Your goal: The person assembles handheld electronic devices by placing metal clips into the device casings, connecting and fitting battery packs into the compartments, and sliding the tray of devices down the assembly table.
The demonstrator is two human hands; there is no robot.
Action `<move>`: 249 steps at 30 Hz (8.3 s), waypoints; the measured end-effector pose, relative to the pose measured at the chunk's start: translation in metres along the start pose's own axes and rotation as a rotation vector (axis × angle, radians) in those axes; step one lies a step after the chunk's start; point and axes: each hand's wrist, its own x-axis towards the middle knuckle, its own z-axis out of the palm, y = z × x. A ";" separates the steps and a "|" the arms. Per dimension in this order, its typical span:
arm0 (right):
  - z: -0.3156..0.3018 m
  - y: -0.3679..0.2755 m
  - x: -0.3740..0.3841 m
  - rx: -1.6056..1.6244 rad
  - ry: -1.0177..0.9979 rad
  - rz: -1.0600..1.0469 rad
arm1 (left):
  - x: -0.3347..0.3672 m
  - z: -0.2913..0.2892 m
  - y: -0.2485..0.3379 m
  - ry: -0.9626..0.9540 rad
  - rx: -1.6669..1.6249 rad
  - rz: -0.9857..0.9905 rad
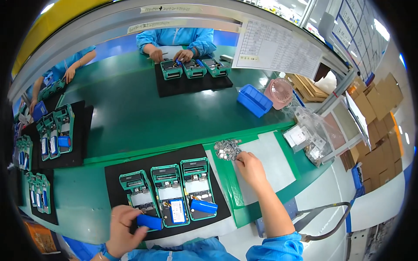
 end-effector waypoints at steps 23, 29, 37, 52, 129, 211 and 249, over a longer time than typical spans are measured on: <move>0.001 -0.061 0.004 -0.828 -0.302 -0.263 | 0.045 -0.003 -0.109 0.130 -0.824 -0.425; -0.014 -0.164 -0.022 -0.103 -0.107 -0.305 | 0.047 -0.003 -0.118 0.249 -0.885 -0.334; 0.085 -0.249 -0.054 0.022 -0.230 -0.974 | 0.045 -0.026 -0.084 0.312 -0.436 -0.322; 0.107 -0.256 -0.053 -0.164 -0.154 -1.061 | 0.045 -0.024 -0.086 0.365 -0.417 -0.245; 0.118 -0.248 0.150 0.152 -0.157 -0.677 | -0.013 0.006 -0.107 0.405 -0.161 -0.314; 0.074 -0.219 -0.029 -0.445 -0.151 -1.089 | 0.006 0.021 -0.030 -0.053 0.237 0.196; 0.022 -0.068 -0.010 0.119 0.110 0.005 | 0.048 0.015 0.005 -0.169 0.077 0.310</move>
